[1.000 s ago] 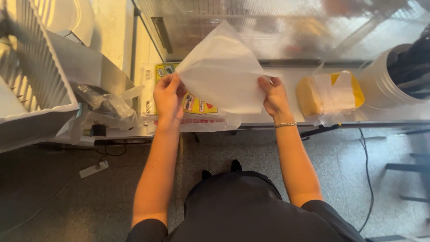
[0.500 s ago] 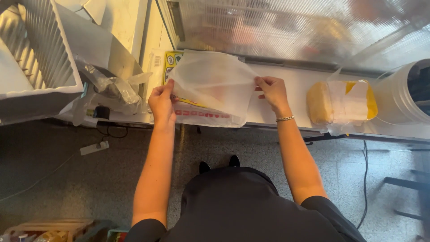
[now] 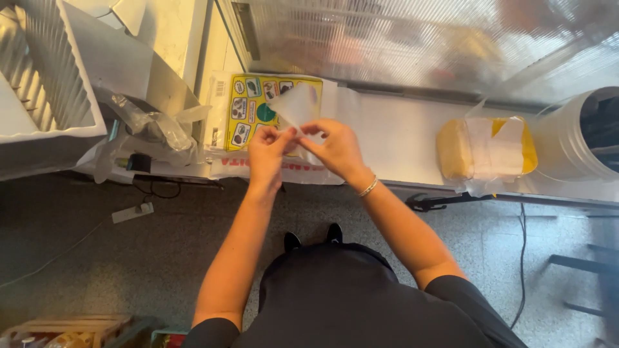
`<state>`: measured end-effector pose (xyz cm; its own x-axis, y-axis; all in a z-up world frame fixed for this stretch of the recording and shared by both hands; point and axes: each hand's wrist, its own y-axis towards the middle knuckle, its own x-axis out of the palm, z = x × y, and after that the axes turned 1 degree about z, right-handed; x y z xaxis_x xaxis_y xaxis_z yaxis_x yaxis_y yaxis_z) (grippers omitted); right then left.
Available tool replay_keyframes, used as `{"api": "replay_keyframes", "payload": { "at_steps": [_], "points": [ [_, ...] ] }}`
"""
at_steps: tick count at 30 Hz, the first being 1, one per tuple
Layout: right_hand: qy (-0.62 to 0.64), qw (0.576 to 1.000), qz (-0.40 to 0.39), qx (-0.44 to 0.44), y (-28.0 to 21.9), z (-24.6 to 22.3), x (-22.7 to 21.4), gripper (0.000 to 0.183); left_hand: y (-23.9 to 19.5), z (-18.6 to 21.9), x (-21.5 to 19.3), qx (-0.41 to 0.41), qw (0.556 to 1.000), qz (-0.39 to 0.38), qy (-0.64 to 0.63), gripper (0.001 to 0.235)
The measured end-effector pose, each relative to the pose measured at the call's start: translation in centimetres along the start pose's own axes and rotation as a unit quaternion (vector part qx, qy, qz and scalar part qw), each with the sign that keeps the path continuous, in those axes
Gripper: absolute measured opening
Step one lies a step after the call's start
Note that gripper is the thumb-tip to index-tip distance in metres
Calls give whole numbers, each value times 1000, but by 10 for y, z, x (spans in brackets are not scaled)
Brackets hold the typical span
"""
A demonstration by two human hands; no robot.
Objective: Retrieving a block of cheese from a refrigerator, unwrapping it, and using a deli slicer to create individual slices.
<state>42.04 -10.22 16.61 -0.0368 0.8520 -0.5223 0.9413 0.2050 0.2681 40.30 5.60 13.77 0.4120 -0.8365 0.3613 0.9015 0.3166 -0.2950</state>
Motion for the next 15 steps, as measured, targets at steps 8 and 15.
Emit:
{"api": "replay_keyframes", "payload": {
  "at_steps": [8, 15],
  "points": [
    [279, 956, -27, 89, 4, 6, -109, 16, 0, 27, -20, 18, 999, 25, -9, 16],
    [466, 792, 157, 363, -25, 241, -180, 33, 8, 43, -62, 6, 993, 83, -82, 9]
  ]
}}
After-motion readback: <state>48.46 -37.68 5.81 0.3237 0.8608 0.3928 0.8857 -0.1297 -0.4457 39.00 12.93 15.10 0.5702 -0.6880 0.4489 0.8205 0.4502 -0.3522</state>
